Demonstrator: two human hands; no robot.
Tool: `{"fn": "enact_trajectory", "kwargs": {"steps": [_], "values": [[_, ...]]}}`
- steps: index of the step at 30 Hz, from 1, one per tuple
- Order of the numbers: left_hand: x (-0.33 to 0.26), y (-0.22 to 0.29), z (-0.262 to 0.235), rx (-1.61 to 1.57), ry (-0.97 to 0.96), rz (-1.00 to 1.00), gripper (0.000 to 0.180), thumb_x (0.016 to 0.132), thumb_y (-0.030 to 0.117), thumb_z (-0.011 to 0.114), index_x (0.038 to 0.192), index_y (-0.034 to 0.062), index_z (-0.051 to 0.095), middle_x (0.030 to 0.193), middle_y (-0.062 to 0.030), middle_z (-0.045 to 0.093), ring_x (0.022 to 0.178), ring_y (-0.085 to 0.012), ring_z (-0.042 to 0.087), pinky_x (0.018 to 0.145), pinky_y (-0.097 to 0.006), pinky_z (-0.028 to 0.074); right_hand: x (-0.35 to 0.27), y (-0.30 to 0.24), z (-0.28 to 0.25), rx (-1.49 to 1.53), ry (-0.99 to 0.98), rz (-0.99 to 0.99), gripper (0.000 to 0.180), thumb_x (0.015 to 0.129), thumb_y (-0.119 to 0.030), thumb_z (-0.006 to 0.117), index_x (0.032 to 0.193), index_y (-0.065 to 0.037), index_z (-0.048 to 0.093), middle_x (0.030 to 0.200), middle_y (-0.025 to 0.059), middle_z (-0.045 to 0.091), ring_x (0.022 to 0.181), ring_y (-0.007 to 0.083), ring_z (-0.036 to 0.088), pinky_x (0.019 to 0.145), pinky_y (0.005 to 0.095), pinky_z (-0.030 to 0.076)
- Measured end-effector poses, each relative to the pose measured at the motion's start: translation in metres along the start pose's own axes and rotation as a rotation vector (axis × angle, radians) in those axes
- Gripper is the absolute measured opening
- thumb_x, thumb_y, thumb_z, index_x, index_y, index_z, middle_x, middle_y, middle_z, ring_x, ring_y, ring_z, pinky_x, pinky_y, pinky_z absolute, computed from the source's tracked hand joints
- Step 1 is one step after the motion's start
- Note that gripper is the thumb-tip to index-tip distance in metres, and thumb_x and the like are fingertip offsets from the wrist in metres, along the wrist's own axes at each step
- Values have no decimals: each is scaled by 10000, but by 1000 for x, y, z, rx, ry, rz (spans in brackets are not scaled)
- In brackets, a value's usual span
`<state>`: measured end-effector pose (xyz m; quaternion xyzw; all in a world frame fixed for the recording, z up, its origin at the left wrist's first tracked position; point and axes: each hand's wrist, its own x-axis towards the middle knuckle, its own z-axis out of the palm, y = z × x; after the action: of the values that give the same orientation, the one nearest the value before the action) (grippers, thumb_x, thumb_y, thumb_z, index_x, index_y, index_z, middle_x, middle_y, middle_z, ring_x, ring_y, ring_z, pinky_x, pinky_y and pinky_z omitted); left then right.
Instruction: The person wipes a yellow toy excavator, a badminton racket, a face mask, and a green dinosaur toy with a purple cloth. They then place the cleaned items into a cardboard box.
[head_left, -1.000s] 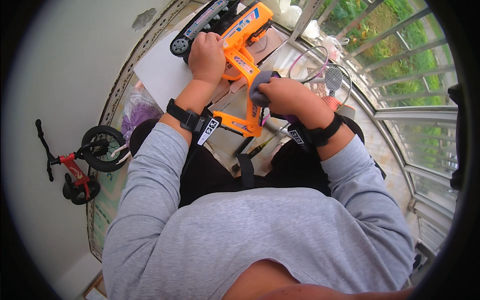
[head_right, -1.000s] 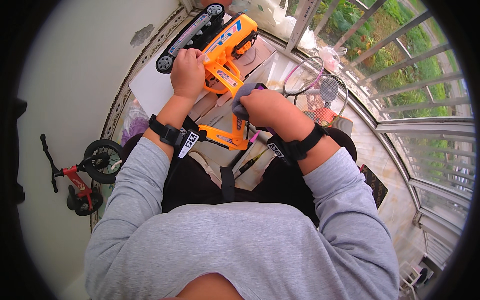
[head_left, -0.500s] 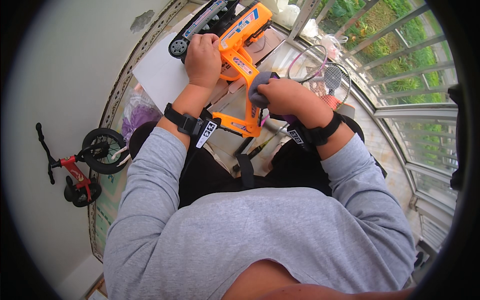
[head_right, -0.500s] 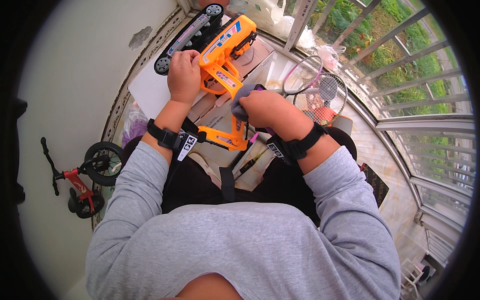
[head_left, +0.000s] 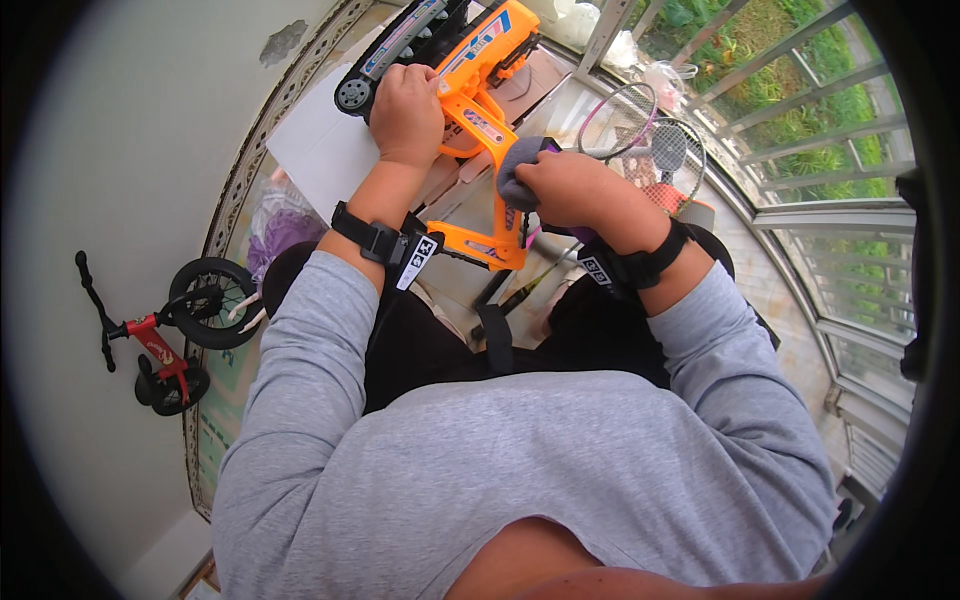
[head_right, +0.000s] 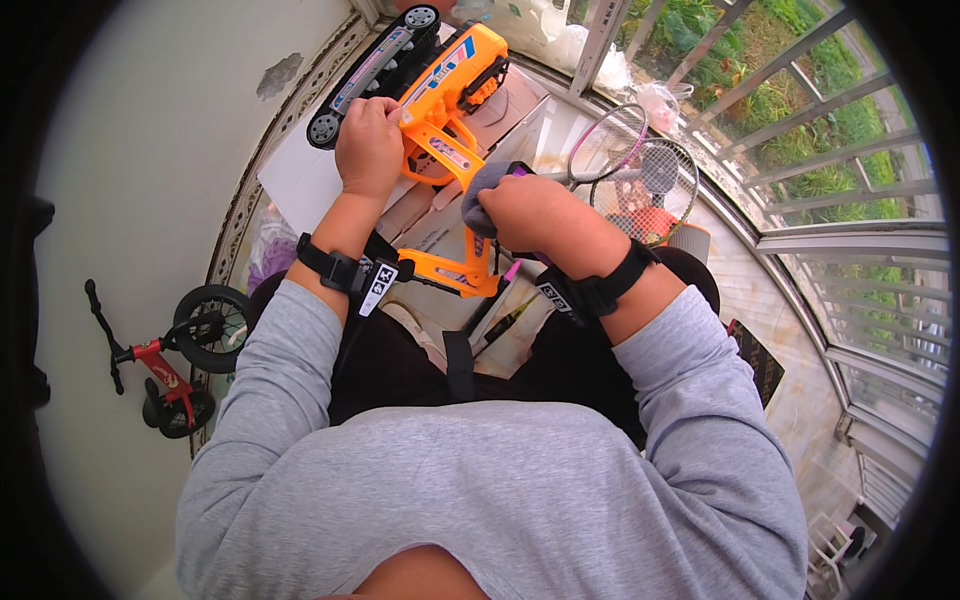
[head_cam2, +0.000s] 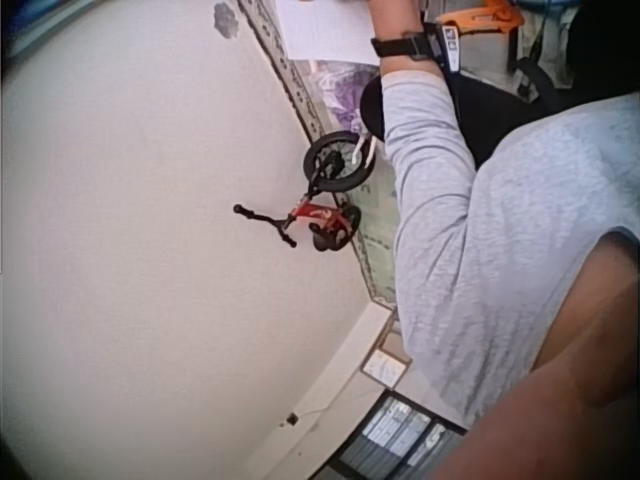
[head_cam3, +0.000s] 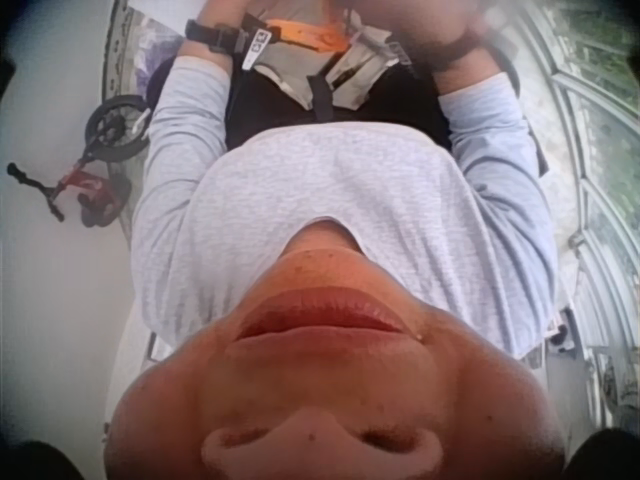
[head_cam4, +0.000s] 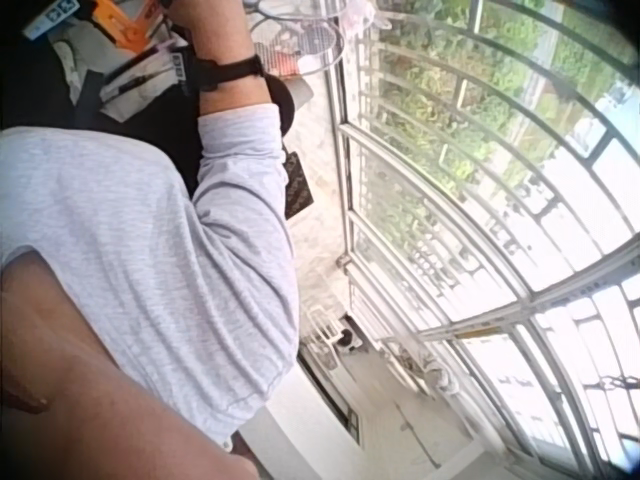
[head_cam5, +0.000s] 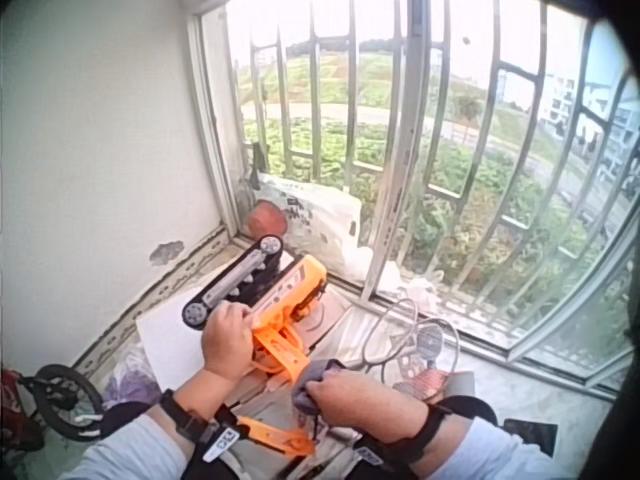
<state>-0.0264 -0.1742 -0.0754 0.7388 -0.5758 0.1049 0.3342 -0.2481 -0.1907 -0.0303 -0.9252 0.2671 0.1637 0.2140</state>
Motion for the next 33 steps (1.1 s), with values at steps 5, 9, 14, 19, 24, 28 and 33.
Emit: {"fn": "enact_trajectory", "kwargs": {"steps": [5,9,14,19,24,28,33], "values": [[-2,-2,2,4,2,24,62,859,152,633,877,99,609,892,-67,563,877,-279,577,754,-389,487,0,-1,0,-6,-19,14,267,733,-86,632,997,-50,623,950,186,627,897,376,631,776,435,512],[-3,-1,0,-31,0,57,76,863,153,633,910,99,607,902,-69,563,883,-282,572,766,-390,481,-1,0,-2,0,-39,14,278,733,-97,635,1007,-56,621,961,189,624,903,375,630,779,435,512],[-4,-3,-1,-60,46,152,175,854,204,676,977,94,616,927,-83,568,856,-284,581,746,-385,488,-1,4,-6,32,-24,-3,290,735,-104,628,1023,-74,618,965,189,620,907,386,623,776,438,512],[-4,-12,4,-97,29,163,196,835,190,683,991,96,613,912,-107,578,865,-313,590,748,-404,501,0,19,-9,110,0,-43,319,750,-127,618,1065,-79,635,950,169,673,935,356,641,799,432,512],[-7,-7,-9,-183,61,160,138,847,67,613,985,65,616,885,-73,571,765,-215,604,711,-324,511,3,45,-13,174,176,-11,396,739,-108,608,1134,-90,625,971,179,667,942,367,633,804,425,505],[-28,15,-42,-273,-236,171,123,837,143,641,911,56,597,928,-115,597,766,-319,612,708,-393,523,13,54,-7,187,490,-13,428,747,-78,612,1174,-81,607,1003,193,650,931,362,630,827,408,507],[-81,46,-80,77,-921,298,314,784,257,728,983,43,613,993,-100,613,967,-294,600,873,-435,470,32,58,3,253,659,19,435,756,-160,629,1188,-112,610,1065,188,637,967,359,625,853,411,508]]}}
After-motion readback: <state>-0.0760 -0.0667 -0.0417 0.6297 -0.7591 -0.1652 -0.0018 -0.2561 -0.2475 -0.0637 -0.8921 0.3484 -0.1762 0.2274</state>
